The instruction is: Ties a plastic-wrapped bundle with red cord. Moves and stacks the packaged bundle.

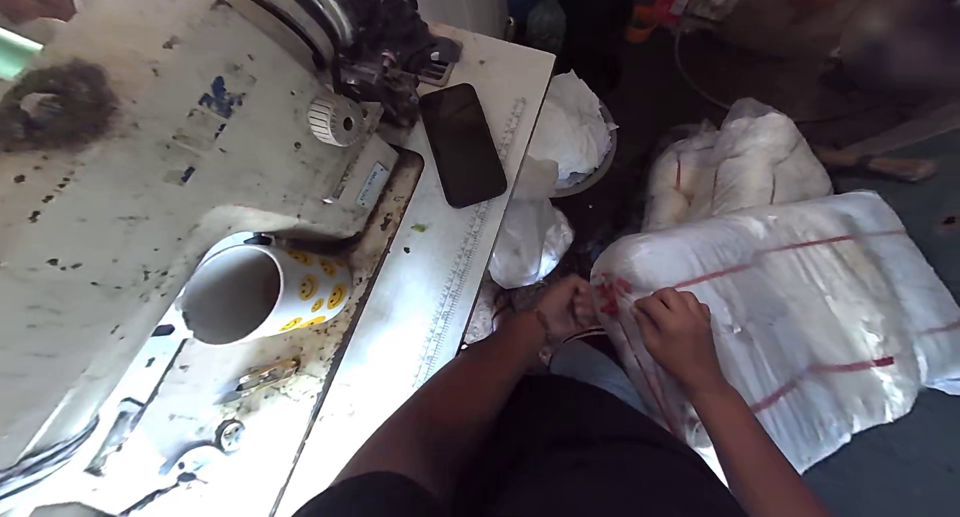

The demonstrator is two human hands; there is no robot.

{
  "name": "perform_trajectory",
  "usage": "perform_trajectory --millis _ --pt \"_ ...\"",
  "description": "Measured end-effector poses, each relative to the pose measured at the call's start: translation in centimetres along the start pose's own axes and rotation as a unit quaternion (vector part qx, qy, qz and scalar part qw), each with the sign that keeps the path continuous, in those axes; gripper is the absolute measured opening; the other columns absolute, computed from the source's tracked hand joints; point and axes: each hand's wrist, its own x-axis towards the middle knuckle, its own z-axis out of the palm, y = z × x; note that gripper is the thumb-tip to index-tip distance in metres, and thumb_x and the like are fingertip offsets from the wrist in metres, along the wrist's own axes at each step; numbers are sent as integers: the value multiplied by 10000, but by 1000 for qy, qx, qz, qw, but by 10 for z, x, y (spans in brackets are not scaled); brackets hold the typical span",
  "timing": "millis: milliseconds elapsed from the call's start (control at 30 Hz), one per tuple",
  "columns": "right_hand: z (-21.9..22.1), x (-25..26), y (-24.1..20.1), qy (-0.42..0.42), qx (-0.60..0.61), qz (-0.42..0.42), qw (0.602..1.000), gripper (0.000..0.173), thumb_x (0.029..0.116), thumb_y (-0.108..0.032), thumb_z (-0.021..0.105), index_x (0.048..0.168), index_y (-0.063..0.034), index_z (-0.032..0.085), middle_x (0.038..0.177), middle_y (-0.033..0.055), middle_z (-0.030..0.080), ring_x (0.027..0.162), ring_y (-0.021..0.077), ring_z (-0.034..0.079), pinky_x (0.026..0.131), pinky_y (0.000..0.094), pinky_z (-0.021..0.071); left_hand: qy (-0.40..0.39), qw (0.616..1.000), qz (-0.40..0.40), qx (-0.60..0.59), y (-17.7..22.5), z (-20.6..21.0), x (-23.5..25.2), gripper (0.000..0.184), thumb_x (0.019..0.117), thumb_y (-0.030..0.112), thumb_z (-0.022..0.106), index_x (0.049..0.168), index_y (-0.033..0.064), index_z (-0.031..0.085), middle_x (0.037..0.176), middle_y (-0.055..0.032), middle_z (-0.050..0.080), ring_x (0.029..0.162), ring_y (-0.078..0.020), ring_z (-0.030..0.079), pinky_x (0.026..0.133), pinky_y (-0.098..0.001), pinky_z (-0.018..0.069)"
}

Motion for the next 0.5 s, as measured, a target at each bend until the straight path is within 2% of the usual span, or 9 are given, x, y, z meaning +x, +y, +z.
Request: perform_trajectory --millis 67,133,167,233,267,333,400,433,500 --pt "1 0 -1 -1 -4 1 1000 217 893 -221 633 850 -49 759 872 162 691 836 419 668 689 584 503 101 991 83 27 13 -8 3 245 1045 145 432 801 150 452 585 56 407 447 -41 396 442 -173 378" --pt "1 2 -3 -4 -6 3 1000 207 888 -208 640 847 -42 757 876 177 689 837 430 667 692 593 502 179 973 91 118 18 -15 6 186 1063 198 488 932 79 547 659 30 438 496 -57 422 473 -186 389" --pt "0 3 -4 -3 -6 4 1000 202 886 -202 646 845 -38 757 874 182 688 836 436 667 692 598 502 189 963 76 175 16 -13 5 203 1064 208 521 989 35 597 675 16 460 515 -64 433 495 -195 393" --pt "0 3 -4 -1 -11 0 1000 213 890 -213 636 847 -43 755 871 174 686 832 430 666 686 593 499 158 941 32 298 6 -3 5 226 1049 226 577 1050 7 631 717 0 533 564 -60 489 544 -201 434" --pt "0 2 -4 0 -13 -2 1000 219 894 -218 627 851 -46 755 871 170 686 833 425 665 685 586 497 132 929 12 344 1 4 6 245 1039 217 599 1120 -12 636 804 -33 582 642 -81 527 617 -230 464" --pt "1 2 -5 1 -11 -3 1000 210 884 -209 632 848 -44 757 868 172 687 830 425 668 684 587 499 88 927 -16 363 -6 17 11 332 1011 167 651 1273 -30 601 1081 -127 654 879 -138 628 811 -288 532" --pt "-2 3 -6 -10 -3 2 1000 180 879 -181 656 853 -32 754 884 189 693 856 445 672 700 616 504 79 929 -15 361 -14 20 26 415 975 131 695 1333 -43 579 1250 -201 643 1058 -214 668 931 -348 551" --pt "-3 3 -7 -13 -1 5 1000 172 876 -174 664 854 -29 755 889 193 694 861 450 673 706 624 503 84 931 -9 356 -16 21 29 412 971 106 693 1332 -55 577 1273 -219 633 1091 -238 663 953 -367 547" --pt "-3 3 -7 -14 -3 7 1000 173 876 -178 670 851 -30 755 887 193 694 861 450 672 704 621 504 99 946 5 310 -21 21 31 384 974 51 667 1327 -64 568 1258 -217 631 1073 -235 665 932 -355 557"
